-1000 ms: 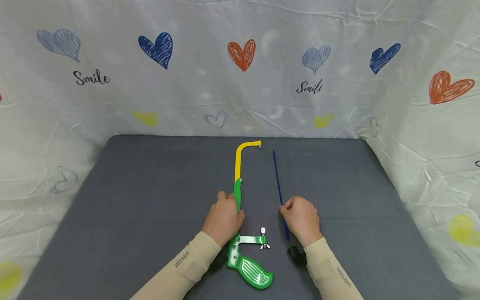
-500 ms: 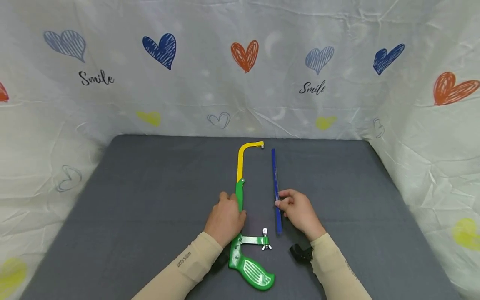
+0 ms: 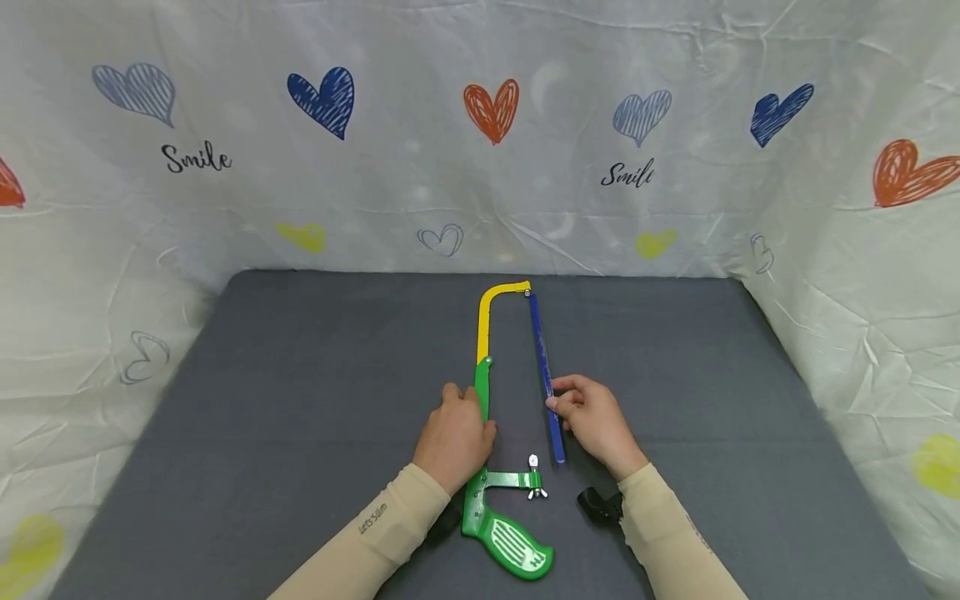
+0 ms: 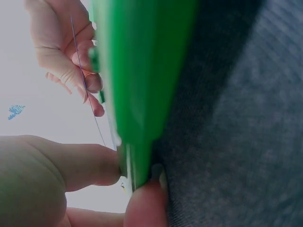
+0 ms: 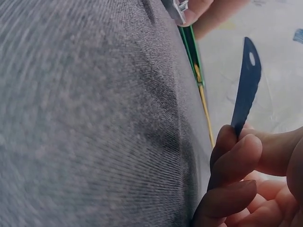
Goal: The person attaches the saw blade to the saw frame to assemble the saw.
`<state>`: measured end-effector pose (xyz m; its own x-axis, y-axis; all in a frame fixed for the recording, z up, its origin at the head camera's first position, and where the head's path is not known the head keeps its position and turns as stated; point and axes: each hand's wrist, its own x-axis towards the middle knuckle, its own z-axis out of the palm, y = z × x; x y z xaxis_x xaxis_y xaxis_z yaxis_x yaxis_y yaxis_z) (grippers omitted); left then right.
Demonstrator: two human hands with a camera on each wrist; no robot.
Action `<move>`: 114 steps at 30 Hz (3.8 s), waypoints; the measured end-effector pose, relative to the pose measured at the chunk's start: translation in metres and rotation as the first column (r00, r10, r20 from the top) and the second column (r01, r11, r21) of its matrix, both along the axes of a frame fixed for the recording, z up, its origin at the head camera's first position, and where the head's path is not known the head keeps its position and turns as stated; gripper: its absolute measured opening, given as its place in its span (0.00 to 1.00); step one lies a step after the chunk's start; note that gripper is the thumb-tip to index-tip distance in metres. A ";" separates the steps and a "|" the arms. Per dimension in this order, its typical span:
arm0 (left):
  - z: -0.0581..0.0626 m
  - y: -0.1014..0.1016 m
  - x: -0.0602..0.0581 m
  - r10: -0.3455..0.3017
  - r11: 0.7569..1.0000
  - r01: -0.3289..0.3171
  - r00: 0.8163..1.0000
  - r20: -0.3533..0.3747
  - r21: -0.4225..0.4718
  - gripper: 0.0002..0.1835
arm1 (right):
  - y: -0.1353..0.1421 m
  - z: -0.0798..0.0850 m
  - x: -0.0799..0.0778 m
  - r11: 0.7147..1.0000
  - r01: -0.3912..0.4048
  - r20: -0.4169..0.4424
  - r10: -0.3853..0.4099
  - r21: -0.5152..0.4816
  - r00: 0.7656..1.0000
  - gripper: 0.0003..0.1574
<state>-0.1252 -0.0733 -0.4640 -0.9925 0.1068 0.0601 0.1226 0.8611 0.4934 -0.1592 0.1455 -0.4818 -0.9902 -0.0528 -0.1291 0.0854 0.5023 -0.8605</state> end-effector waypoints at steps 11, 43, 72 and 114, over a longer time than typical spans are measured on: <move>-0.001 0.001 0.000 0.009 1.000 -0.009 1.000 0.006 -0.014 0.20 | -0.003 -0.001 0.001 1.000 -0.009 -0.006 0.009 -0.008 1.000 0.18; -0.001 0.002 -0.003 0.000 0.999 0.000 1.000 0.000 -0.042 0.22 | -0.004 -0.001 -0.004 1.000 -0.005 0.028 0.004 0.025 1.000 0.19; 0.001 0.003 -0.003 0.003 0.999 -0.001 0.999 0.034 -0.051 0.22 | -0.009 0.003 -0.001 1.000 -0.007 0.036 0.006 0.029 0.999 0.20; 0.001 0.001 -0.003 -0.006 0.999 0.008 0.999 0.053 -0.033 0.22 | -0.010 0.008 0.015 0.980 -0.048 0.028 0.043 0.196 0.999 0.17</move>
